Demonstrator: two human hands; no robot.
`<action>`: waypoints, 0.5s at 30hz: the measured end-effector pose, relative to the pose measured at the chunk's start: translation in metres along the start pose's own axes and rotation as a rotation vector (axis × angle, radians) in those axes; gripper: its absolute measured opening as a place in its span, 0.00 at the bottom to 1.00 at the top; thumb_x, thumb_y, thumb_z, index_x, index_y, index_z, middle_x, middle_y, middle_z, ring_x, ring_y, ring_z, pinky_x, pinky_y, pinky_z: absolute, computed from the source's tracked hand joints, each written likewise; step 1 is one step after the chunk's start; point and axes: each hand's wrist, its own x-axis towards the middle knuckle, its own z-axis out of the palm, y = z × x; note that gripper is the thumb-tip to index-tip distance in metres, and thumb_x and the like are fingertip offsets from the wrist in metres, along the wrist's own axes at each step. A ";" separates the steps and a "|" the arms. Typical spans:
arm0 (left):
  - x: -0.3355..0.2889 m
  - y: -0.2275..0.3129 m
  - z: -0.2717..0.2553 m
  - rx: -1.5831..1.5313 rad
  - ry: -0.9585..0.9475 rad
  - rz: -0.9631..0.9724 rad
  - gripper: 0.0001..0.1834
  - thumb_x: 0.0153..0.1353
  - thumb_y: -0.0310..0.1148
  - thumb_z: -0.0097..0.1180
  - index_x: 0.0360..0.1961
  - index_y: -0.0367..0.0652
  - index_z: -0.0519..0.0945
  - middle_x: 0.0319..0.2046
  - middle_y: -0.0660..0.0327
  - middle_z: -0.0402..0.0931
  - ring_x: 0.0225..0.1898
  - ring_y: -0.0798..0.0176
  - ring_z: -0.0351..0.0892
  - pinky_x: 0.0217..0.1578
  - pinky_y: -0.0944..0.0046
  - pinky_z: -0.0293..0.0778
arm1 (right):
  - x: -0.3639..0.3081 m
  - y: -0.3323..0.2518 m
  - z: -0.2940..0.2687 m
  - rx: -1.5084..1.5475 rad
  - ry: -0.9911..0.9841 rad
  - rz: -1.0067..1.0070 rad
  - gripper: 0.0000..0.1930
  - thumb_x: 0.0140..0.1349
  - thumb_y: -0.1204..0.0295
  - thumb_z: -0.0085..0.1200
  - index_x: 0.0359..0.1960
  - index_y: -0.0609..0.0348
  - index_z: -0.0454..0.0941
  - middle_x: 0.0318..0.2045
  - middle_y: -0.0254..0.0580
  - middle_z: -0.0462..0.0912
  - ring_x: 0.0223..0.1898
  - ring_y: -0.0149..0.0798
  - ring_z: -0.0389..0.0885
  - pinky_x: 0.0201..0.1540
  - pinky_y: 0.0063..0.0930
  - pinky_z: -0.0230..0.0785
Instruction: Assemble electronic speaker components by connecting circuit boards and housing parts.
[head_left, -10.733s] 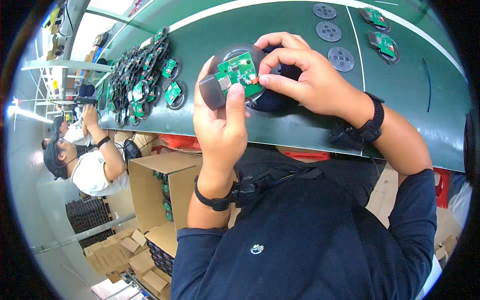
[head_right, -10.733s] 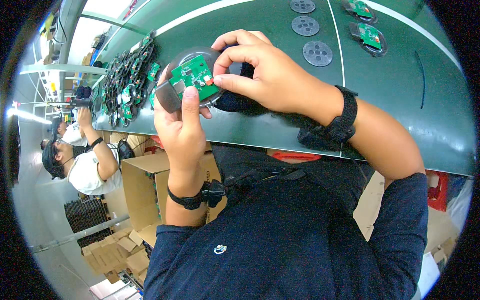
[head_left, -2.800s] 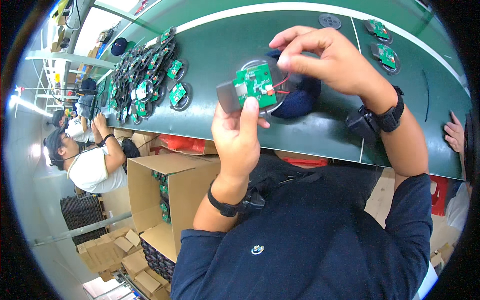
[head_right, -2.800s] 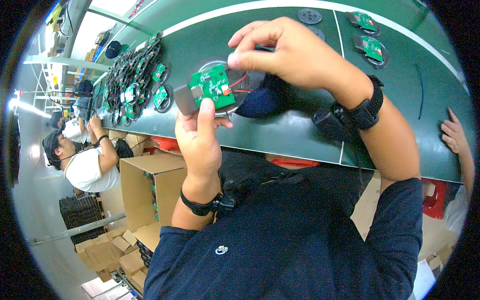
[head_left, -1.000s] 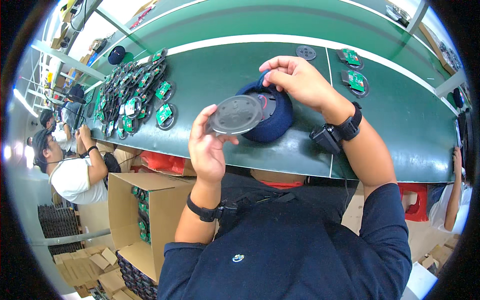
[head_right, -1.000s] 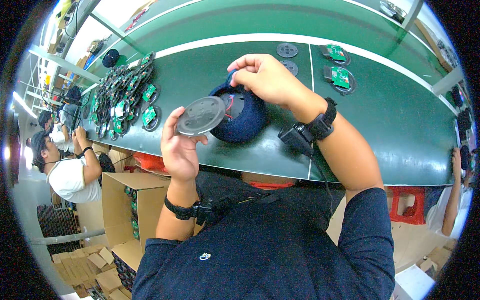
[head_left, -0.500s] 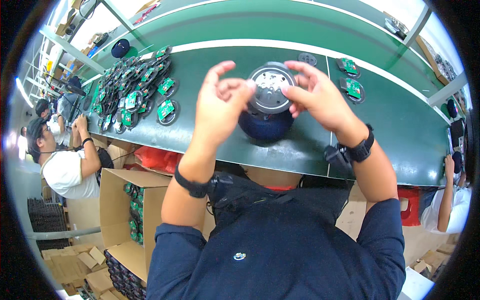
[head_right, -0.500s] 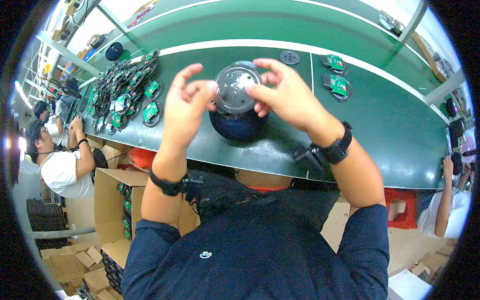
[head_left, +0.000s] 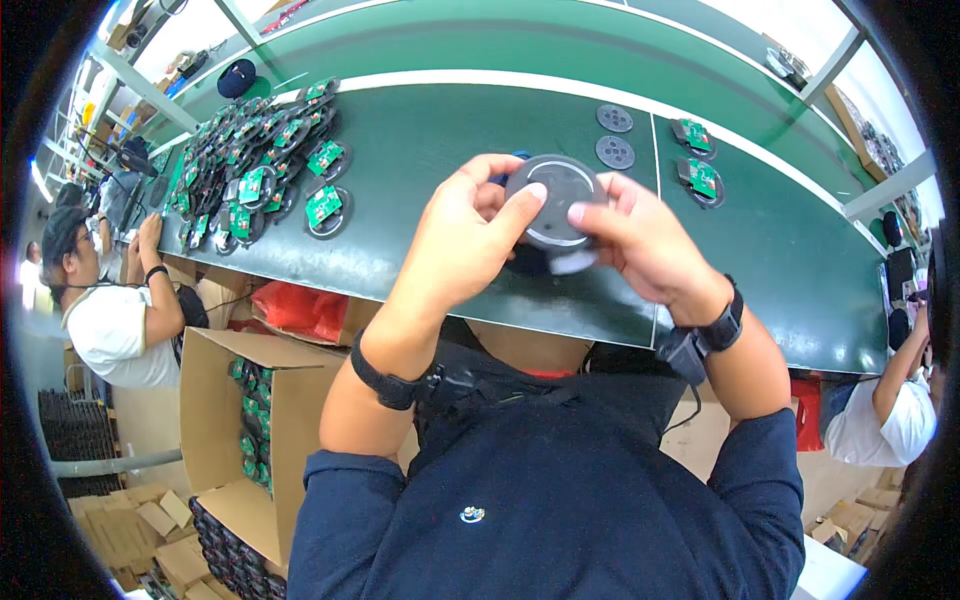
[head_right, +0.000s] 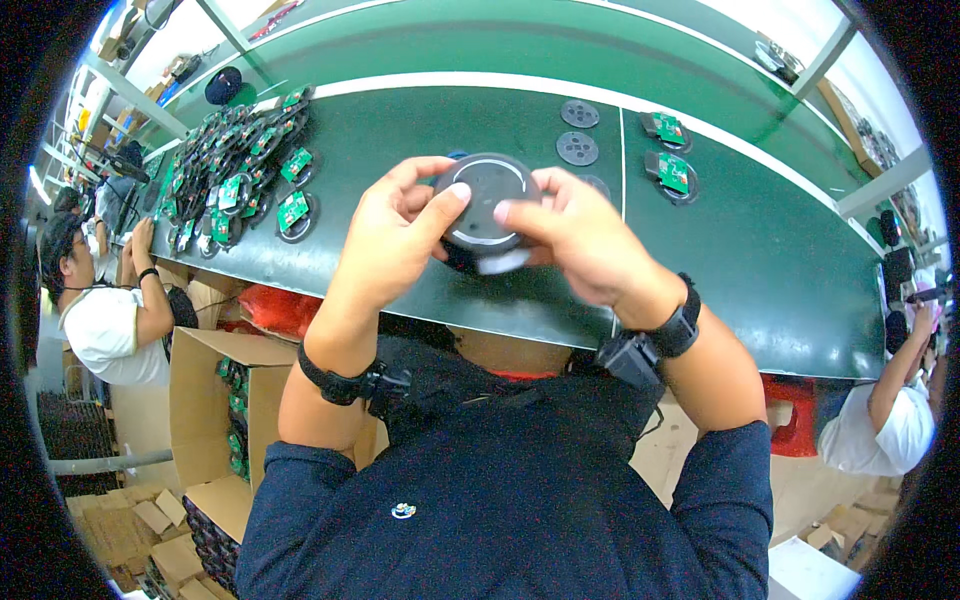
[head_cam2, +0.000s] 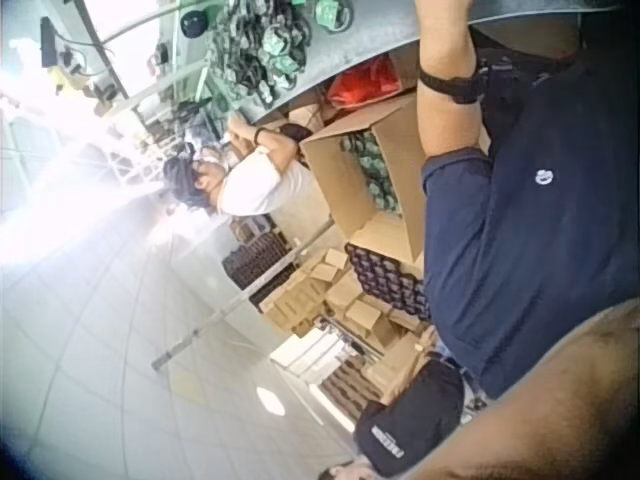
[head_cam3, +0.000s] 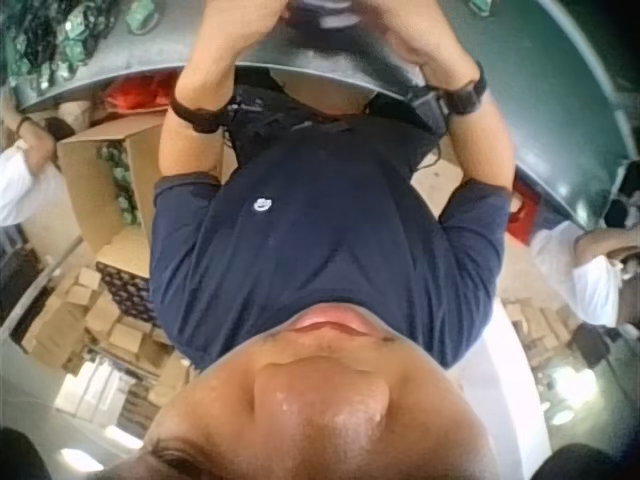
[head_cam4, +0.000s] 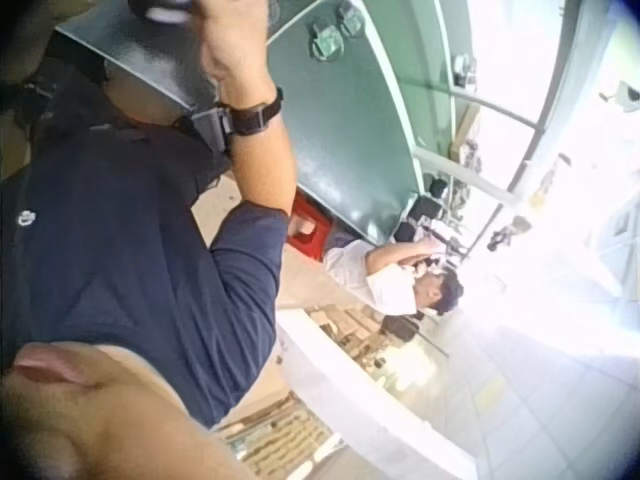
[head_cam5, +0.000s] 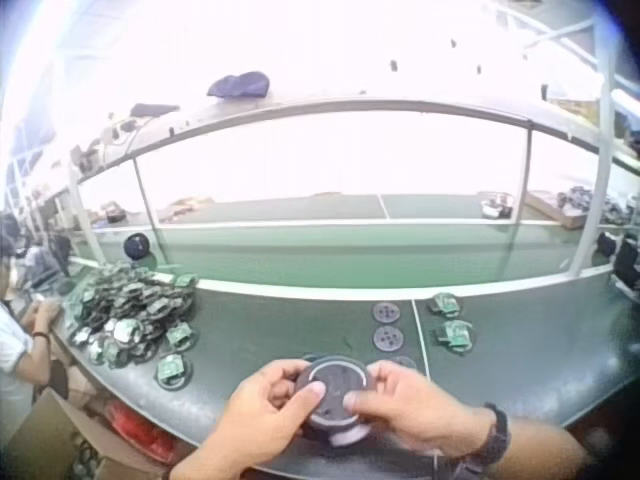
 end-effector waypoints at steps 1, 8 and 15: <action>-0.003 -0.001 -0.001 -0.099 -0.064 0.001 0.19 0.68 0.32 0.59 0.55 0.32 0.78 0.42 0.61 0.85 0.37 0.70 0.82 0.39 0.68 0.78 | -0.008 -0.001 0.009 -0.037 0.018 0.010 0.22 0.66 0.67 0.63 0.56 0.62 0.69 0.38 0.42 0.85 0.29 0.30 0.83 0.28 0.24 0.80; 0.014 0.033 -0.010 0.107 -0.216 0.030 0.24 0.69 0.30 0.56 0.65 0.38 0.72 0.42 0.60 0.83 0.44 0.71 0.79 0.43 0.70 0.76 | 0.015 -0.023 -0.009 -0.351 -0.107 -0.081 0.17 0.69 0.65 0.59 0.53 0.62 0.73 0.30 0.36 0.84 0.24 0.26 0.81 0.24 0.19 0.74; 0.016 -0.004 -0.023 -0.126 -0.143 0.202 0.19 0.67 0.31 0.60 0.57 0.39 0.73 0.40 0.61 0.82 0.43 0.70 0.79 0.42 0.70 0.76 | -0.010 -0.020 0.009 -0.237 -0.061 0.104 0.16 0.68 0.65 0.60 0.49 0.61 0.72 0.36 0.43 0.84 0.35 0.36 0.88 0.33 0.25 0.82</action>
